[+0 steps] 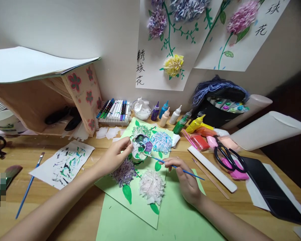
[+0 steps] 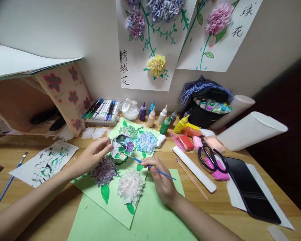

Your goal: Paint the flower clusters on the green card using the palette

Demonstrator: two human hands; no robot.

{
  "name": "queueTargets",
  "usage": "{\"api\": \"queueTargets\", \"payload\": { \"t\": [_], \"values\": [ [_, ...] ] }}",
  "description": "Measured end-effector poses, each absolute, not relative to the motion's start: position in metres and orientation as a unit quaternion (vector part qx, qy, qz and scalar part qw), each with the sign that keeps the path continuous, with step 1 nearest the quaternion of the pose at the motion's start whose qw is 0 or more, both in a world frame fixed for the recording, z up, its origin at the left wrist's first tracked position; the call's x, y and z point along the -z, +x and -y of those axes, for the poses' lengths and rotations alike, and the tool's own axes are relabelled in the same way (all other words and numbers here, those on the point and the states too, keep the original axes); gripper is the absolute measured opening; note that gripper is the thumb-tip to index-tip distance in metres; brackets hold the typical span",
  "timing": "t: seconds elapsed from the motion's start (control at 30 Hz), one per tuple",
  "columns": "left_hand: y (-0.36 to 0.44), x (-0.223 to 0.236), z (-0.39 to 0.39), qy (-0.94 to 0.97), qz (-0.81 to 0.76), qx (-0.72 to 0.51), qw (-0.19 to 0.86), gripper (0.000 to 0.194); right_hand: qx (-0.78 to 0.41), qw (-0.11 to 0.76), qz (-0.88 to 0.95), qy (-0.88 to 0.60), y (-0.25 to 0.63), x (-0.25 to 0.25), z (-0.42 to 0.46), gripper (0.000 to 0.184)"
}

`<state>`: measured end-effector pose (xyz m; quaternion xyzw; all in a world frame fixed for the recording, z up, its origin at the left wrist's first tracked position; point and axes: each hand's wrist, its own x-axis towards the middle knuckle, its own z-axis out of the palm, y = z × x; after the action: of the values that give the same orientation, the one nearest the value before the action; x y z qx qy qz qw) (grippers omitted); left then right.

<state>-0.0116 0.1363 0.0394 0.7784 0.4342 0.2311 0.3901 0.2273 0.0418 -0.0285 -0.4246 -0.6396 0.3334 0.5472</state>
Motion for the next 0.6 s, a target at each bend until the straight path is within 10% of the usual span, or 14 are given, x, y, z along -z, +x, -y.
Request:
{"api": "queueTargets", "payload": {
  "t": [0.6],
  "values": [
    [-0.0135,-0.0307,-0.1406,0.775,-0.437,-0.241,0.388,0.029,-0.290,0.574,0.652,-0.403,0.2263,0.0233,-0.0447,0.031]
  ]
}}
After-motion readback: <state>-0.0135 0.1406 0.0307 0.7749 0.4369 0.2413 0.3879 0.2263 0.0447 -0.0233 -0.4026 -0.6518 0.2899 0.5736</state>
